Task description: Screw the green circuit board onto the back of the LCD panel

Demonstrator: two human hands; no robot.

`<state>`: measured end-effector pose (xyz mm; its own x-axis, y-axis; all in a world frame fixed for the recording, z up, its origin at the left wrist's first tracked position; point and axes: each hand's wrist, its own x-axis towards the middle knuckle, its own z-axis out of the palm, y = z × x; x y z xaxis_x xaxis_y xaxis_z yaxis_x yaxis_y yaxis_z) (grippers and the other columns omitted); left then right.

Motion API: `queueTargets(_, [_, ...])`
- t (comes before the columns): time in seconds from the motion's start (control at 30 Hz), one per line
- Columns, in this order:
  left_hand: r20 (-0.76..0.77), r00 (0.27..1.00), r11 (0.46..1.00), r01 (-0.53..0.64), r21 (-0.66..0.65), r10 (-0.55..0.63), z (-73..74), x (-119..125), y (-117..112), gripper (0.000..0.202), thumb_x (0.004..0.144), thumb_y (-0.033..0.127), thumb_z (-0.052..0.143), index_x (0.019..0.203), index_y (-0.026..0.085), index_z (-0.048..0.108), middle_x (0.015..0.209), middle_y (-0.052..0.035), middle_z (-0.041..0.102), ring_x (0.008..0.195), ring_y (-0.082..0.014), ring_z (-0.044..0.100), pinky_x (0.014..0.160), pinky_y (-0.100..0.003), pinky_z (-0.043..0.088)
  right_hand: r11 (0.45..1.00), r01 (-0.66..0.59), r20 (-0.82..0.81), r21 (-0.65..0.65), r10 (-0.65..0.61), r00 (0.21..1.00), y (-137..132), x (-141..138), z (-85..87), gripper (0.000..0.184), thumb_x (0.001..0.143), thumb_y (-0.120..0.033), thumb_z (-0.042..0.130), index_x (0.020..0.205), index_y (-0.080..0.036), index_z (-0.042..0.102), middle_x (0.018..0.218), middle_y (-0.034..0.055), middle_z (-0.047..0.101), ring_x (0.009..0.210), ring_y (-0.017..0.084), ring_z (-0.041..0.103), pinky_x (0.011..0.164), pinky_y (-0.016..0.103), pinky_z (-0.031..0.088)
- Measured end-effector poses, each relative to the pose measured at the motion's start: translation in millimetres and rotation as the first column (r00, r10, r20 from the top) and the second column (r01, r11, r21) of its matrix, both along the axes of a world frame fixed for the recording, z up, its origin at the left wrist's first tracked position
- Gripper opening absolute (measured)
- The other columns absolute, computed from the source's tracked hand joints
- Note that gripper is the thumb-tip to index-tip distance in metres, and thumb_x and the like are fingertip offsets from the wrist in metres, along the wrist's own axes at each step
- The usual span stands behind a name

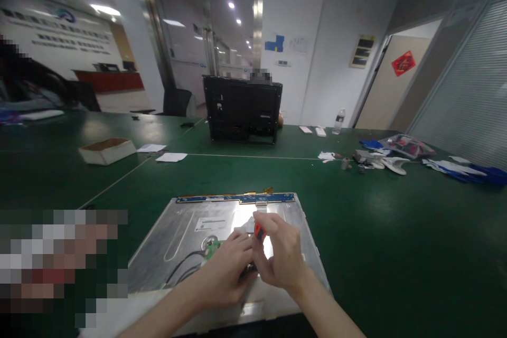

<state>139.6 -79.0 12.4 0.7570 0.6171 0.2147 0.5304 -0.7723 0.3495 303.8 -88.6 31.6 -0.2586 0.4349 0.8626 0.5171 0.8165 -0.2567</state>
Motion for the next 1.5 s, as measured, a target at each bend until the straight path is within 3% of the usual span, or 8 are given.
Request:
queueTargets(0.27, [-0.002, 0.999, 0.999, 0.038, -0.024, -0.038, 3.1, -0.3, 1.5, 0.011, 0.074, 0.013, 0.055, 0.083, 0.020, 0.056, 0.092, -0.0041, 0.064, 0.089, -0.0228, 0.057, 0.085, -0.038, 0.039, 0.995, 0.078, -0.019, 0.063, -0.077, 0.997, 1.2, -5.7, 3.0, 0.041, 0.087, -0.018, 0.055, 0.126, -0.023, 0.042, 0.074, -0.0006, 0.056, 0.059, 0.014, 0.052, 0.052, 0.026, 0.044])
queueTargets(0.5, [-0.053, 0.997, 0.998, 0.058, -0.008, -0.058, 5.8, -2.2, 1.6, 0.009, 0.074, 0.014, 0.055, 0.081, 0.020, 0.057, 0.092, -0.0047, 0.063, 0.091, -0.0239, 0.056, 0.088, -0.041, 0.036, 0.999, 0.001, -0.014, 0.036, -0.001, 1.000, -2.4, -3.8, 3.0, 0.047, 0.085, -0.015, 0.046, 0.132, -0.017, 0.040, 0.084, 0.0055, 0.063, 0.073, 0.019, 0.061, 0.060, 0.032, 0.051])
queueTargets(0.87, [-0.030, 0.998, 0.998, 0.061, 0.019, -0.060, 3.6, -1.6, 0.0, 0.013, 0.074, 0.016, 0.054, 0.086, 0.019, 0.055, 0.093, -0.0063, 0.065, 0.090, -0.0244, 0.057, 0.090, -0.042, 0.036, 0.997, 0.041, -0.013, 0.061, -0.040, 0.999, 2.7, -4.9, 0.4, 0.042, 0.087, -0.016, 0.054, 0.127, -0.021, 0.043, 0.075, 0.0001, 0.056, 0.060, 0.014, 0.052, 0.052, 0.026, 0.043])
queueTargets(1.03, [-0.044, 0.998, 0.999, 0.046, 0.026, -0.045, 1.8, -1.5, -0.2, 0.015, 0.076, 0.017, 0.056, 0.090, 0.019, 0.058, 0.096, -0.0065, 0.065, 0.094, -0.0258, 0.057, 0.094, -0.044, 0.035, 0.999, 0.026, 0.003, 0.035, -0.026, 1.000, 2.9, -3.5, 1.9, 0.044, 0.088, -0.019, 0.056, 0.130, -0.021, 0.045, 0.080, 0.0027, 0.061, 0.064, 0.015, 0.056, 0.054, 0.027, 0.046])
queueTargets(1.27, [-0.077, 0.995, 0.998, 0.061, 0.029, -0.059, 0.2, -0.9, 1.5, 0.014, 0.076, 0.016, 0.057, 0.089, 0.020, 0.058, 0.097, -0.0066, 0.064, 0.095, -0.0260, 0.056, 0.093, -0.044, 0.036, 0.999, -0.046, -0.023, 0.024, 0.047, 0.999, -1.3, 0.8, 10.4, 0.045, 0.082, -0.011, 0.046, 0.127, -0.017, 0.044, 0.080, 0.0044, 0.063, 0.068, 0.017, 0.062, 0.058, 0.029, 0.050])
queueTargets(1.5, [-0.072, 0.996, 0.998, 0.053, 0.046, -0.049, -2.7, 0.2, 1.4, 0.009, 0.079, 0.016, 0.054, 0.087, 0.019, 0.057, 0.096, -0.0071, 0.064, 0.094, -0.0261, 0.057, 0.092, -0.044, 0.035, 0.998, -0.019, 0.014, 0.057, 0.019, 1.000, -0.5, -0.5, 9.5, 0.045, 0.084, -0.013, 0.048, 0.128, -0.017, 0.044, 0.083, 0.0055, 0.065, 0.067, 0.017, 0.063, 0.058, 0.029, 0.051])
